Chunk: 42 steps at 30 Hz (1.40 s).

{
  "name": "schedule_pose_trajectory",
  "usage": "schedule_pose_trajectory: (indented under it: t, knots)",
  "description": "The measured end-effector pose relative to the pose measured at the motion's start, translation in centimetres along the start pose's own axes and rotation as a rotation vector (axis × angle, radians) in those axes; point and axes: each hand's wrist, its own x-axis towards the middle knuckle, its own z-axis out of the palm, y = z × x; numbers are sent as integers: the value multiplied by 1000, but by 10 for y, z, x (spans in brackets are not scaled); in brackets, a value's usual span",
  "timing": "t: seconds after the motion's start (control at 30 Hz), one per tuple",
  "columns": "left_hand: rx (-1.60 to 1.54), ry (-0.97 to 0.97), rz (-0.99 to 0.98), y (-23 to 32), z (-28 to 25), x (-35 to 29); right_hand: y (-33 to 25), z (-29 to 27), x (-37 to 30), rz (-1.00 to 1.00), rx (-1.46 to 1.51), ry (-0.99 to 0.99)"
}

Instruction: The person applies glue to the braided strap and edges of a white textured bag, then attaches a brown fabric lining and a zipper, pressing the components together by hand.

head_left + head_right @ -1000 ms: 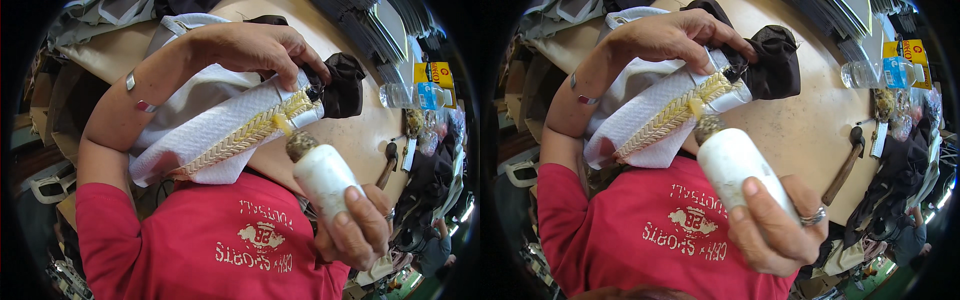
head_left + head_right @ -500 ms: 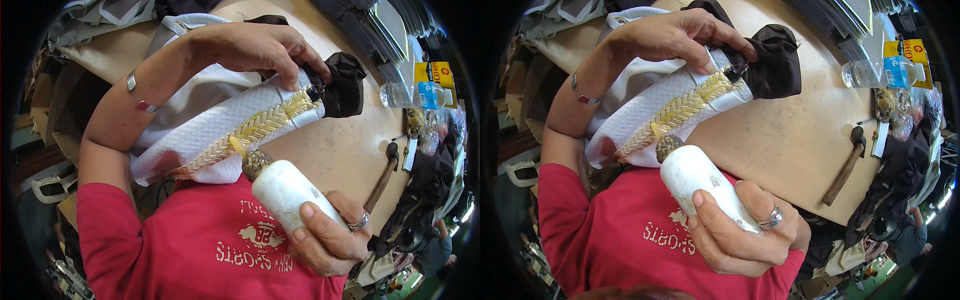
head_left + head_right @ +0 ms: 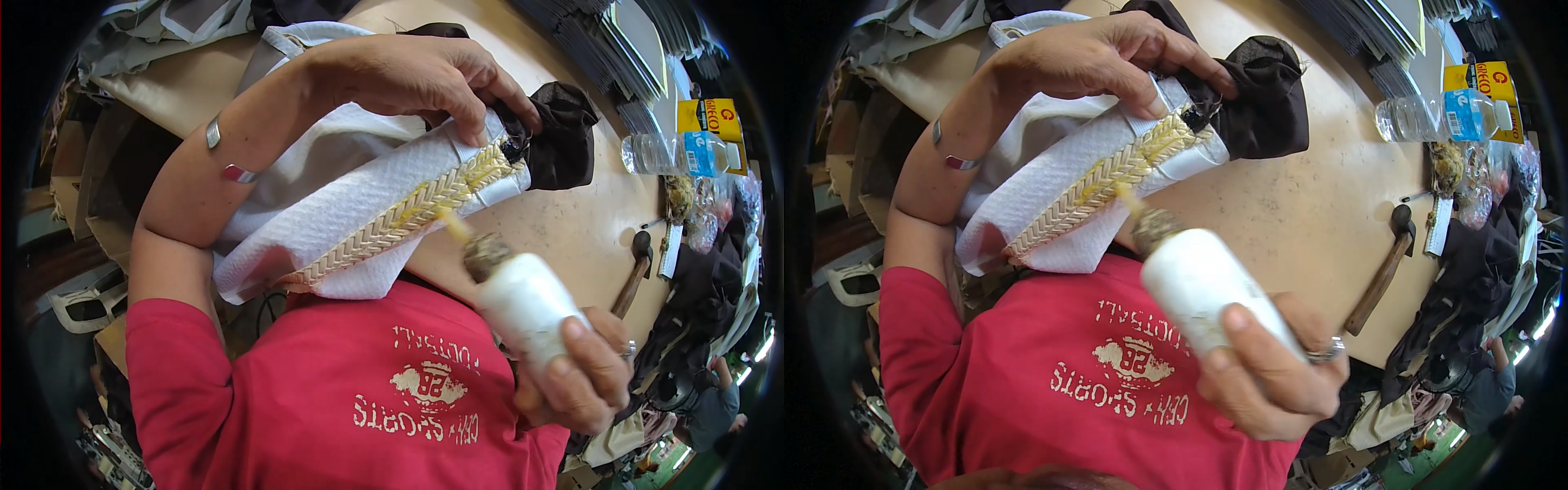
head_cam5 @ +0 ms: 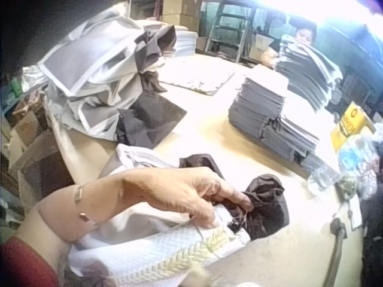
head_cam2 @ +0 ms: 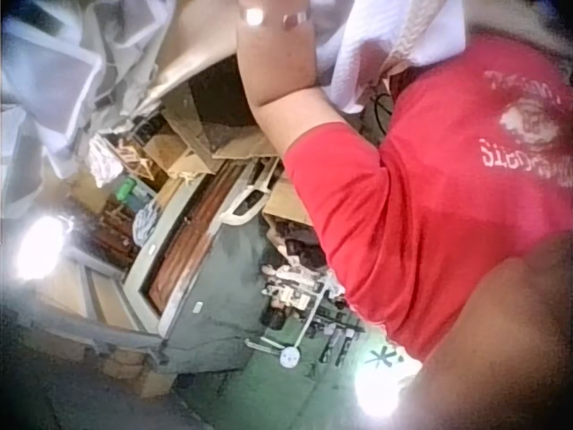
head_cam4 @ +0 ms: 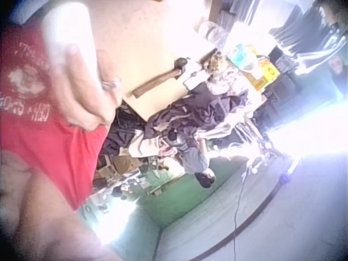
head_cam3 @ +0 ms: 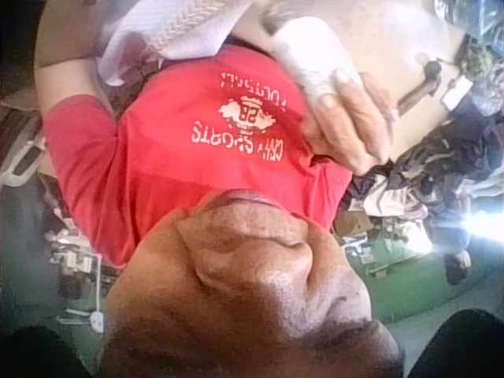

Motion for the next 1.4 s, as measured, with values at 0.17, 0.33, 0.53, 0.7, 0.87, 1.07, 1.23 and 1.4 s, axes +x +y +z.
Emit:
schedule_pose_trajectory:
  t: [0.17,0.33,0.53,0.7,0.87,1.07,1.23,1.4]
  knots:
    - [-29,-8,13,0,0,0,5,10,2,56,-102,104]
    - [-4,-8,8,-1,-1,-1,-7,13,1,33,38,-62]
    - [-1,-7,3,1,-1,-1,-16,-5,11,14,46,-360]
    - [-13,-9,13,-1,-2,-2,-16,-7,15,29,103,-448]
    - [-35,-27,-96,3,-2,-2,-8,0,17,-31,146,-411]
    - [-71,-38,-123,5,-2,-4,3,9,10,-35,-42,-109]
    - [38,-46,-69,1,-4,-2,4,-5,2,22,2,-185]
    - [-31,-1,-55,11,2,-7,8,-4,-23,388,344,75]
